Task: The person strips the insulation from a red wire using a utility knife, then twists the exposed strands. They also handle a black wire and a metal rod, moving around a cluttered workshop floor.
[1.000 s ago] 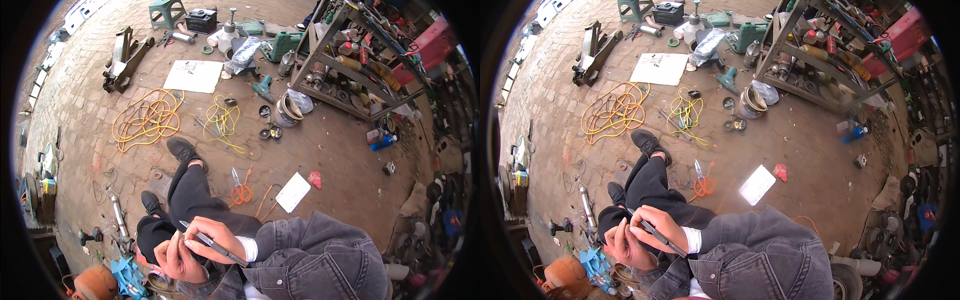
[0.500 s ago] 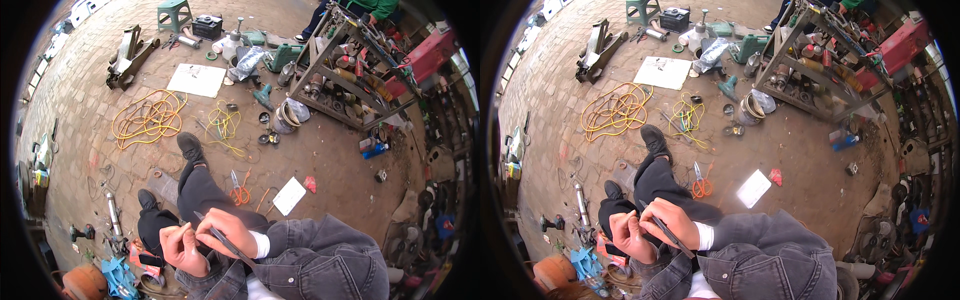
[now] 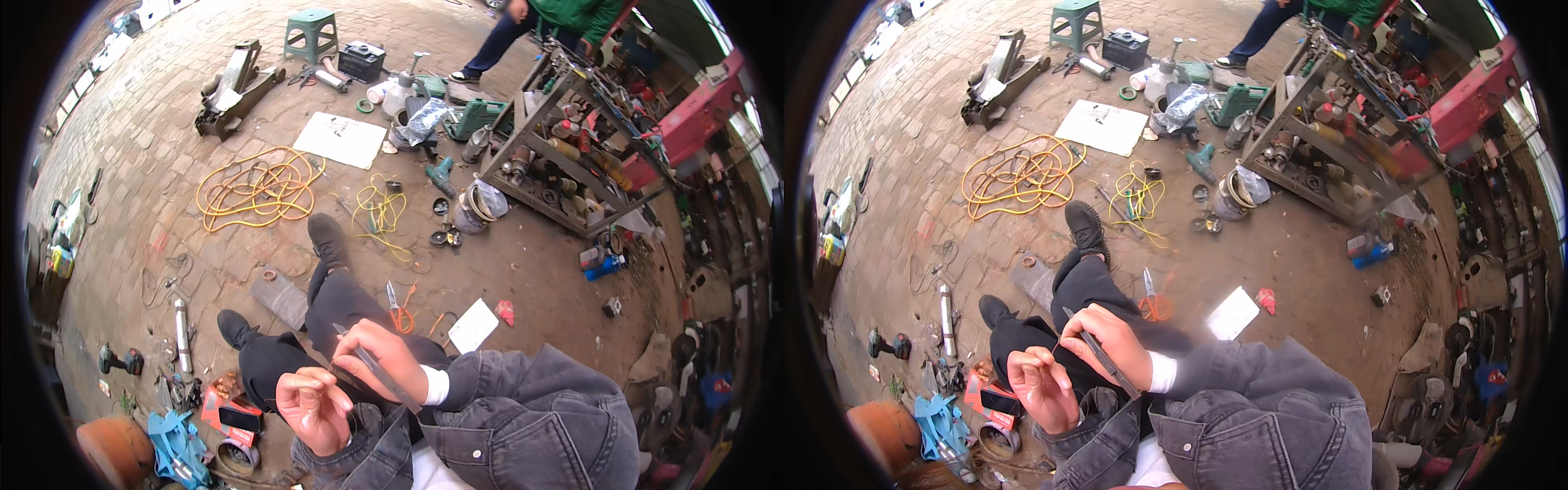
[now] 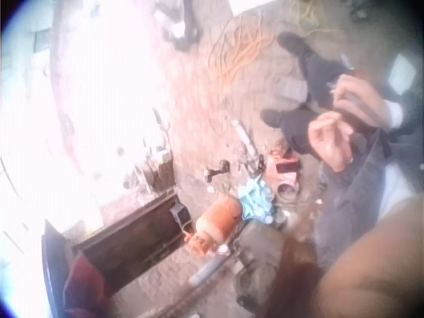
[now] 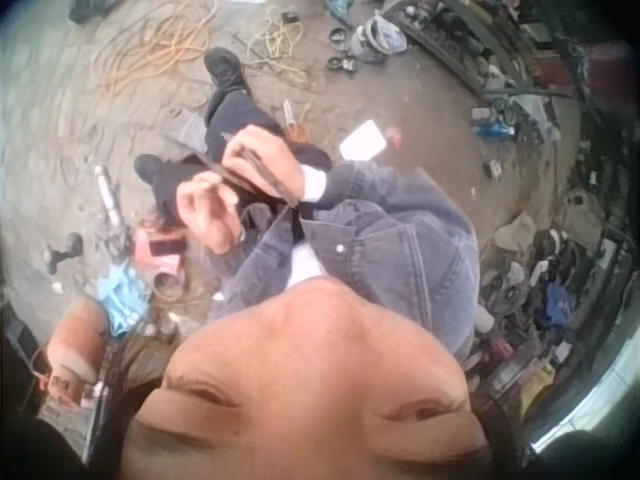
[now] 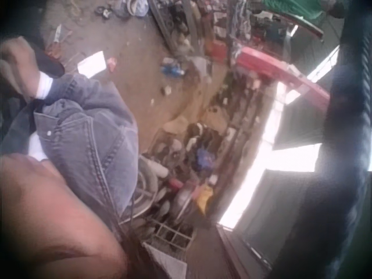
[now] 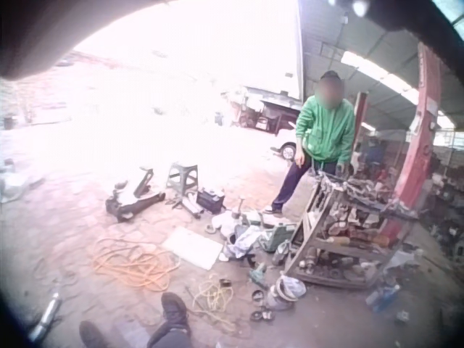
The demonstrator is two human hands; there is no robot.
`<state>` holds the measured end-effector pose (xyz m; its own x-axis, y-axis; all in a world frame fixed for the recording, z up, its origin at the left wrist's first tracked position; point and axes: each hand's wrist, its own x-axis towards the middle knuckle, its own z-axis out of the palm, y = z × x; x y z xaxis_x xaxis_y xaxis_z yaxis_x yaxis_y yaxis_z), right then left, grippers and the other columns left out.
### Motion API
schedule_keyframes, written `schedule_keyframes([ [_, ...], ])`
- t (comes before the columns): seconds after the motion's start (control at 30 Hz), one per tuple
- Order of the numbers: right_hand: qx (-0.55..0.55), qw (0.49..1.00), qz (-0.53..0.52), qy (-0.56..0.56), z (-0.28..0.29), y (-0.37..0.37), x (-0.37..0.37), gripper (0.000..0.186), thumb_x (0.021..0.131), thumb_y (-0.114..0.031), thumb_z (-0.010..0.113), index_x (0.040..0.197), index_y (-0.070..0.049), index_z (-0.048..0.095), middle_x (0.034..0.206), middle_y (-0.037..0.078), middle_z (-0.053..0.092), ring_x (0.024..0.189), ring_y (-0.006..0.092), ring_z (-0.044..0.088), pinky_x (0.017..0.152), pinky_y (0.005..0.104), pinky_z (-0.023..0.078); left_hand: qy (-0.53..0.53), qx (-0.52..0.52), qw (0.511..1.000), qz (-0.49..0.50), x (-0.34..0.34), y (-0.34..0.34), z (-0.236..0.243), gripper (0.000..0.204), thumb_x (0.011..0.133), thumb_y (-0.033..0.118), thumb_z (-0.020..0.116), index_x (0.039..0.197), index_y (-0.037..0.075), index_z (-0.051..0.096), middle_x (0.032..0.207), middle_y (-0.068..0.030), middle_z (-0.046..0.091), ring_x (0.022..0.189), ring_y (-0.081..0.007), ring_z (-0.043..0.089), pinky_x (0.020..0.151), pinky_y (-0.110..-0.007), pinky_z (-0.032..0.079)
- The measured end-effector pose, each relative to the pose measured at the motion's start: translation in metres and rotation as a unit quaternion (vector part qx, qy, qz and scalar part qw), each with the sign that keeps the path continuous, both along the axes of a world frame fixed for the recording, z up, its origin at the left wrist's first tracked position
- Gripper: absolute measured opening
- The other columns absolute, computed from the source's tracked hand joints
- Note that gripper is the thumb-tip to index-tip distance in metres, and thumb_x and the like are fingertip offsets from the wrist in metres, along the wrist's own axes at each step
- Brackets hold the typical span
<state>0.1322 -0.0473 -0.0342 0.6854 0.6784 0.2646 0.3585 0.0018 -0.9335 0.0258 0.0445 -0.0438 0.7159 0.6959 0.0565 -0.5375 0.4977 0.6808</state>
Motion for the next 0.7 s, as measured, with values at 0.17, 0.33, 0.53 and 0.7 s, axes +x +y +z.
schedule_keyframes([
  [0.17,0.021,1.000,0.008,-0.011,0.002,-0.004,-0.006,0.012,0.083,-0.006,0.069,0.087,-0.003,0.058,0.080,0.008,0.058,0.076,0.0250,0.055,0.069,0.0328,0.045,0.036,0.035,0.999,0.015,-0.008,-0.002,0.007,0.025,0.100,0.022,0.052,0.089,0.000,0.048,0.067,-0.0149,0.059,0.046,-0.0183,0.052,0.046,-0.025,0.046],
  [0.33,0.017,1.000,0.000,-0.025,0.012,-0.017,-0.007,0.014,0.084,-0.006,0.068,0.094,-0.002,0.060,0.085,0.009,0.060,0.081,0.0235,0.057,0.073,0.0313,0.047,0.099,0.058,0.991,0.075,-0.004,-0.011,0.014,0.018,0.100,0.012,0.049,0.089,-0.001,0.049,0.059,-0.0014,0.042,0.044,-0.0066,0.039,0.038,-0.019,0.037],
  [0.53,0.084,0.996,-0.031,-0.025,0.025,-0.037,-0.005,0.018,0.086,-0.005,0.065,0.103,-0.001,0.060,0.092,0.011,0.062,0.085,0.0237,0.061,0.077,0.0322,0.049,0.121,0.076,0.985,0.100,-0.009,-0.028,0.021,0.017,0.100,0.012,0.049,0.089,-0.001,0.049,0.069,-0.0023,0.044,0.047,-0.0050,0.037,0.037,-0.018,0.032],
  [0.7,0.134,0.989,0.031,0.048,0.037,-0.062,-0.011,0.017,0.094,-0.007,0.058,0.109,0.000,0.060,0.102,0.011,0.062,0.090,0.0205,0.063,0.081,0.0308,0.049,0.138,0.118,0.977,0.111,-0.019,-0.047,0.028,0.016,0.100,0.012,0.050,0.090,-0.001,0.050,0.074,-0.0034,0.048,0.048,-0.0045,0.038,0.037,-0.018,0.030],
])
